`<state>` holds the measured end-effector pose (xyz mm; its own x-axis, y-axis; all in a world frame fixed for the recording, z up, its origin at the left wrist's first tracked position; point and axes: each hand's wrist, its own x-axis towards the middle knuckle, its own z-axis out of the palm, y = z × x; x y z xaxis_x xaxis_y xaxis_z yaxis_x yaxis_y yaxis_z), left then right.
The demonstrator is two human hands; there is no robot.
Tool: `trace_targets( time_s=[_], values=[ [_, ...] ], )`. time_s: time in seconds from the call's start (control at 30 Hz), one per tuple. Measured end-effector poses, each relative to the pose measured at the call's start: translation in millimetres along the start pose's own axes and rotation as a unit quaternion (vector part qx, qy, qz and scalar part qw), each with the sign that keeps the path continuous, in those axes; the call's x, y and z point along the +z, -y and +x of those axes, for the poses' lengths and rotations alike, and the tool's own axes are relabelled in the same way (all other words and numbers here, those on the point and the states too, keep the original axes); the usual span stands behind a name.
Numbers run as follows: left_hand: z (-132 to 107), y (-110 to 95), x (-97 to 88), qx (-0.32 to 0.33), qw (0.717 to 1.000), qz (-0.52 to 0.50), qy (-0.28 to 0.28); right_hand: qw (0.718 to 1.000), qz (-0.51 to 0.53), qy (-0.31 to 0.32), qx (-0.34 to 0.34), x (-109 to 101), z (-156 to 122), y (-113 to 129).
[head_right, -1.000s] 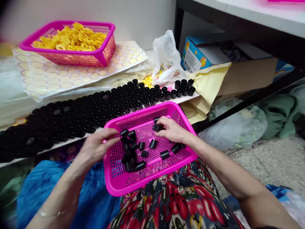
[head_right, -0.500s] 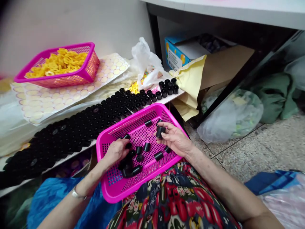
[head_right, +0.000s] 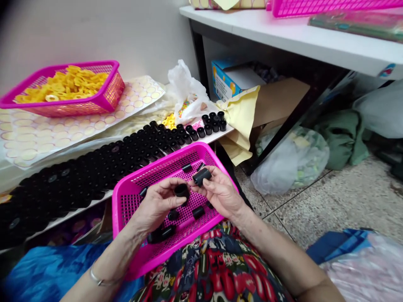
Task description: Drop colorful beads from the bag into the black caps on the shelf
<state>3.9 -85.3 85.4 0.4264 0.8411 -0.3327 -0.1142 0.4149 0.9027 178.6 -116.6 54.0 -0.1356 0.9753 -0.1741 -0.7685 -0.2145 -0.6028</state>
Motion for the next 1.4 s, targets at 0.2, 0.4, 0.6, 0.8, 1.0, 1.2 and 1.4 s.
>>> trace_targets(
  time_s=[0.2,0.4,0.6,0.8,1.0,1.2,1.4],
  values=[
    [8,10,7.4,0.005,1.000,-0.004,-0.005,0.999,-0.039,-0.031,-0.017,-8,-7,1],
    [8,14,13.1,0.011,0.999,-0.028,-0.010,0.994,-0.083,-0.055,-0.049,-6,-9,-2],
    [9,11,11.3,-0.068,0.980,-0.183,-0.030,0.987,-0.117,-0.067,-0.091,-4,-11,3],
    [15,19,20.6,-0.072,0.957,-0.261,-0.106,0.956,-0.235,-0.057,-0.167,3,-21,-1],
    [17,20,33.8,-0.046,0.957,-0.260,-0.118,0.929,-0.299,-0.074,-0.206,3,-25,-6],
    [15,18,36.5,-0.022,0.956,-0.249,-0.152,0.909,-0.332,-0.069,-0.241,-3,-24,-10],
    [17,16,37.0,-0.020,0.959,-0.244,-0.143,0.905,-0.336,-0.058,-0.256,-4,-23,-12]
  ],
)
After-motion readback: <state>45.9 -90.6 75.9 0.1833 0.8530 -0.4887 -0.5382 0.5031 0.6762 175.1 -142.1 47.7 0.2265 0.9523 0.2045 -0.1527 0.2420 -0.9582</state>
